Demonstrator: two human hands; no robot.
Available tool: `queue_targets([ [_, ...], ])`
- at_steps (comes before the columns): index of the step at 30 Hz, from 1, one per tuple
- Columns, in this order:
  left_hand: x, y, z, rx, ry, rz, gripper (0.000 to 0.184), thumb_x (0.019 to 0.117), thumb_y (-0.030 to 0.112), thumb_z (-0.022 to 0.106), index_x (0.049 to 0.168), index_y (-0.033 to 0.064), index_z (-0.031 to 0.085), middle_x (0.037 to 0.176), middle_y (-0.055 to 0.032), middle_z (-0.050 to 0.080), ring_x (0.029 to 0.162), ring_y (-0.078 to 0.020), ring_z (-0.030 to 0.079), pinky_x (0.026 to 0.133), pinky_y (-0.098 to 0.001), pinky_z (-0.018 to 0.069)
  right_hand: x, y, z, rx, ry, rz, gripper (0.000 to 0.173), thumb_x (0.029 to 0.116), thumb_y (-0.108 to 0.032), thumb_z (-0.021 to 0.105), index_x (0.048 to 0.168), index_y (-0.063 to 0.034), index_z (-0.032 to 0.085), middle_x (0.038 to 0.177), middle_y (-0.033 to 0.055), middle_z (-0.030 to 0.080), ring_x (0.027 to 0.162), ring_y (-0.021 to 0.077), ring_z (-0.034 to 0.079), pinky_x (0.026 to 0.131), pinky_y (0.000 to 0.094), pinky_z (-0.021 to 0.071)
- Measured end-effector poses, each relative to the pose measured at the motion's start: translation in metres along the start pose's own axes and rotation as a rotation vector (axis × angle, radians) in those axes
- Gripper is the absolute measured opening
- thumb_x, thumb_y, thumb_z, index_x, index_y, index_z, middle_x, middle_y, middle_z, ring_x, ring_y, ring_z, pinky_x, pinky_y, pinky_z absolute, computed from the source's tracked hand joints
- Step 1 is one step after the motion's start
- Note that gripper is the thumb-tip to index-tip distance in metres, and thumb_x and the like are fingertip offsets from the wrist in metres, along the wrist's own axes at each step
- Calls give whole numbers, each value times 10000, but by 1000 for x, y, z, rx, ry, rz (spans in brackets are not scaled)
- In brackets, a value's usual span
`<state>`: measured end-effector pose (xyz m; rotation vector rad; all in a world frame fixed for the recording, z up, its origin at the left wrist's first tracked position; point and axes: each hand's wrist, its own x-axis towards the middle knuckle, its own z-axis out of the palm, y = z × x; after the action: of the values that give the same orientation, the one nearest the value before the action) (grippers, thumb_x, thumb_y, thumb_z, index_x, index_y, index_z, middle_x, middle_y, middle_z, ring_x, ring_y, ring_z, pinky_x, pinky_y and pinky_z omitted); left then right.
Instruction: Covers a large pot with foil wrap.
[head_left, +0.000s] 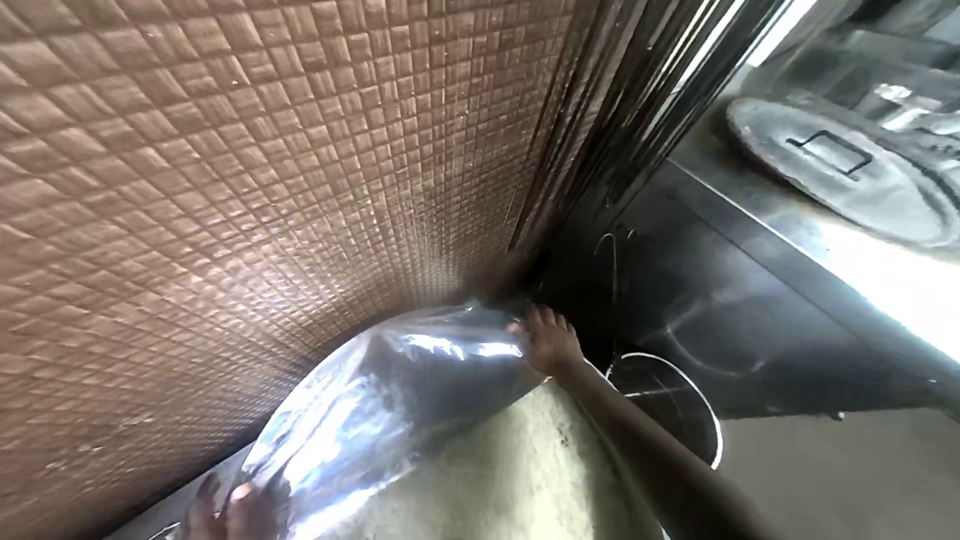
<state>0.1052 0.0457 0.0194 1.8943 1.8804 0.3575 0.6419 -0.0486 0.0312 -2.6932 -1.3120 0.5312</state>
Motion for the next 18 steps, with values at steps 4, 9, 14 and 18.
queue_targets([
  [4,55,34,29,154,72,361,867,983,678,280,1566,45,382,1581,-246,397,1433,-462,411,1151,-644,330,22,-64,26,-82,142,-335,924,960,-765,344,1656,-176,189,1722,85,154,1582,340,114,1233,657,98],
  [9,89,49,58,247,-29,349,815,1002,671,206,1615,144,316,1637,-152,351,1486,-403,356,1139,-688,292,34,-111,50,-123,37,-353,1008,908,-866,196,1666,-206,121,1736,29,89,1593,316,39,1234,666,-3],
  [14,90,45,55,279,-55,352,774,1018,637,226,1598,142,354,1561,-177,461,1400,-427,469,1094,-679,368,43,-94,52,-143,55,-319,965,919,-855,200,1660,-239,163,1728,-11,145,1591,300,74,1232,675,35],
  [18,88,50,53,286,-54,331,792,1007,657,209,1558,131,423,1458,-208,557,1314,-453,542,1030,-673,435,50,-77,45,-161,69,-312,971,914,-859,229,1647,-222,234,1712,24,213,1585,325,117,1232,674,59],
])
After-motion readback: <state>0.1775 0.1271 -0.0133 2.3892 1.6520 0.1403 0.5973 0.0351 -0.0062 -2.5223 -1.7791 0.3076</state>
